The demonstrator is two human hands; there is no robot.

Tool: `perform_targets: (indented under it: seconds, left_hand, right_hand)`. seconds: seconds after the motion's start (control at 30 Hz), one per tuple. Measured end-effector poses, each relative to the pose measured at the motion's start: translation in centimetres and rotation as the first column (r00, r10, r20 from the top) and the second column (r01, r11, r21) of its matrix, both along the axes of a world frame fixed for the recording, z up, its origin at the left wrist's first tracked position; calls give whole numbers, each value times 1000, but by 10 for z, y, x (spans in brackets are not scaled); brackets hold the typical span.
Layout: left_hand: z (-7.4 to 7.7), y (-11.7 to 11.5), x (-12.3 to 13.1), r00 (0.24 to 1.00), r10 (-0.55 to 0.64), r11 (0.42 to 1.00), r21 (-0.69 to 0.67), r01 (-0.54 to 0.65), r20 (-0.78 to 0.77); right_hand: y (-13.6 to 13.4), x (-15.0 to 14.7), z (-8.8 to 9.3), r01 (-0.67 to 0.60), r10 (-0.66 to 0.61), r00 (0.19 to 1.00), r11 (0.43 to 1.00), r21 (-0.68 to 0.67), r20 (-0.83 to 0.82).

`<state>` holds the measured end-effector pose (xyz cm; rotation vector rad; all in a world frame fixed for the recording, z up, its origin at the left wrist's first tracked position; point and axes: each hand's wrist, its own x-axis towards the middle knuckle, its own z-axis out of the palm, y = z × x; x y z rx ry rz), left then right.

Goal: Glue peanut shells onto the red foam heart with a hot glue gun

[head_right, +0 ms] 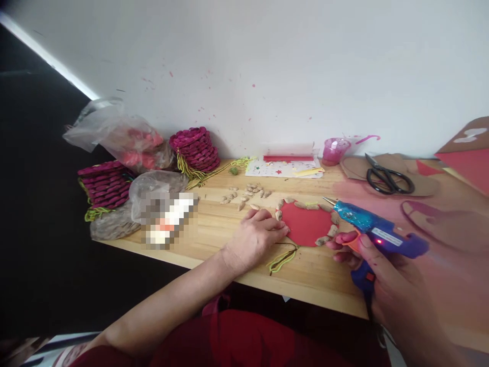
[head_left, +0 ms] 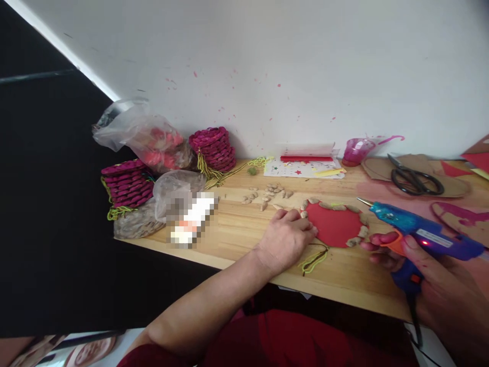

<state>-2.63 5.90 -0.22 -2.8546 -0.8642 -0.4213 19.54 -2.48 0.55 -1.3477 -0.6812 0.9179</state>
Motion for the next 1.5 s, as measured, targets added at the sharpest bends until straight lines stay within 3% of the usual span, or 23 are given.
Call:
perform_targets:
  seconds: [0.23,1.5]
  left_hand:
    - [2,-2,0,1000,-9,1000,-2,9,12]
    - [5,-6,0,1000,-12,999,-38,13,11]
  right_hand:
    - [-2,-1,-1,20,-17,992,999,27,-122]
    - [-2,4,-6,-15,12,996,999,-34,-92]
